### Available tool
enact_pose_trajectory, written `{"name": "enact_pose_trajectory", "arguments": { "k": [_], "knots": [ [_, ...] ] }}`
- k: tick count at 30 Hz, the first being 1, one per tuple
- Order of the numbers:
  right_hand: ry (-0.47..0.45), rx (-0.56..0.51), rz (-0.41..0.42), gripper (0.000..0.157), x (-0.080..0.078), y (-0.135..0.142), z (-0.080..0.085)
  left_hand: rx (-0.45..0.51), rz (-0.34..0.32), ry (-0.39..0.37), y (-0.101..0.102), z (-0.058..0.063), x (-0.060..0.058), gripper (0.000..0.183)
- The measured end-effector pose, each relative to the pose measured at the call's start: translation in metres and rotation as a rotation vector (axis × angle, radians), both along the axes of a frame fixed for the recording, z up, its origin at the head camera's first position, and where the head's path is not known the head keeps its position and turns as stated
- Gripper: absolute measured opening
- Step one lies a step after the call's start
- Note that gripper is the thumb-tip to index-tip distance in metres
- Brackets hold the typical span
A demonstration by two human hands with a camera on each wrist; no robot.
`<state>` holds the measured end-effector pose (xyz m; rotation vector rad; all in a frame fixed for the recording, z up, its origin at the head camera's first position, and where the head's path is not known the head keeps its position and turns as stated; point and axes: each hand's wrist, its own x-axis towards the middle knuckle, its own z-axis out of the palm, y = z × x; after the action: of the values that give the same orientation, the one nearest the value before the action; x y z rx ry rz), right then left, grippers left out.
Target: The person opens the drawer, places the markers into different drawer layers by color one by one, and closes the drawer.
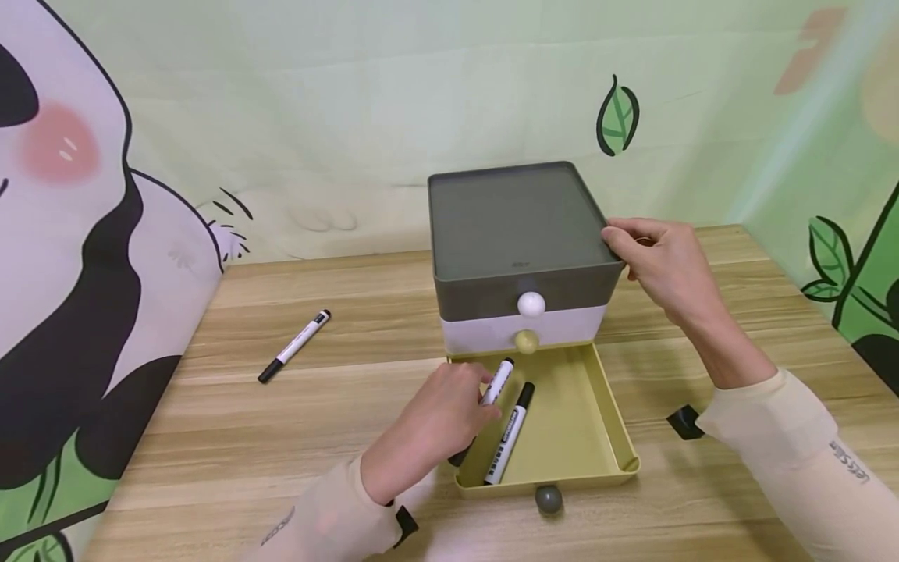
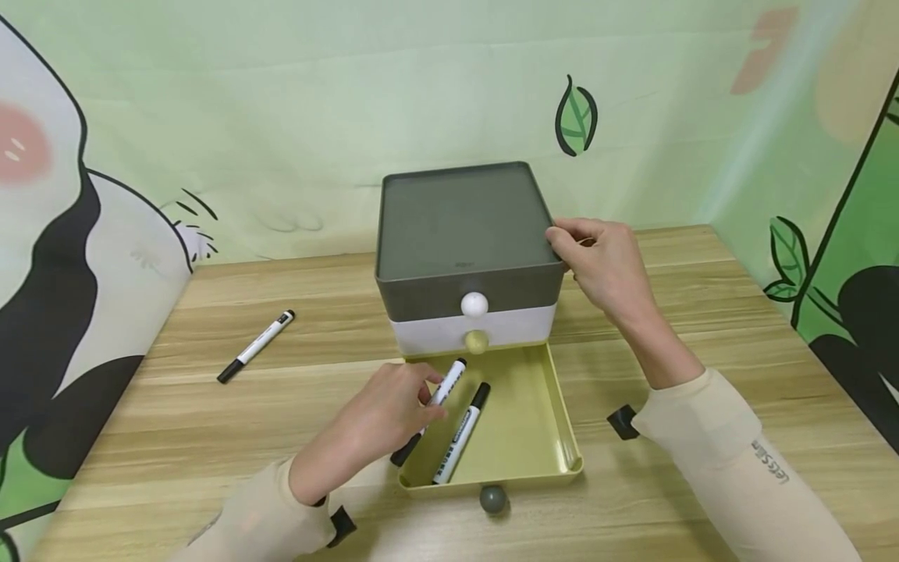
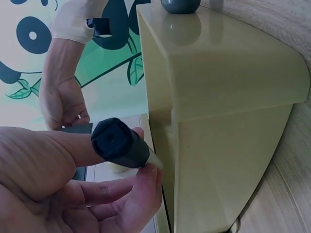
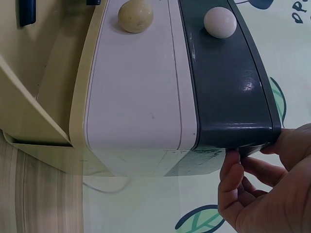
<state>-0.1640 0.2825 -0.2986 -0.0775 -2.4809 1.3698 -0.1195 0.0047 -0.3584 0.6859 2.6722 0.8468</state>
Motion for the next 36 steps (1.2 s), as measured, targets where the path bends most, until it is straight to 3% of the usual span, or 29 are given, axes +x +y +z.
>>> {"name": "enact_pose_trajectory", "arguments": {
  "k": [7, 17, 25, 32, 36],
  "knots": [
    [0.001, -0.004, 0.0, 0.042, 0.001, 0.0, 0.0, -0.016, 0.029, 0.069, -0.003, -0.001, 0.0, 0.038],
    [0.011, -0.002, -0.004, 0.04, 0.001, 0.001, 0.0, -0.04, 0.087, 0.13, -0.023, 0.008, -0.003, 0.033],
    [0.017, -0.006, -0.002, 0.039, -0.001, 0.0, -0.001, -0.12, 0.198, 0.22, -0.057, 0.012, -0.013, 0.03],
    [0.006, -0.028, 0.021, 0.04, -0.003, 0.002, -0.002, -0.092, 0.272, 0.212, -0.092, 0.017, -0.023, 0.029],
    [0.006, -0.025, 0.018, 0.04, -0.004, 0.003, -0.002, -0.062, 0.296, 0.255, -0.112, 0.02, -0.028, 0.028]
  ]
}}
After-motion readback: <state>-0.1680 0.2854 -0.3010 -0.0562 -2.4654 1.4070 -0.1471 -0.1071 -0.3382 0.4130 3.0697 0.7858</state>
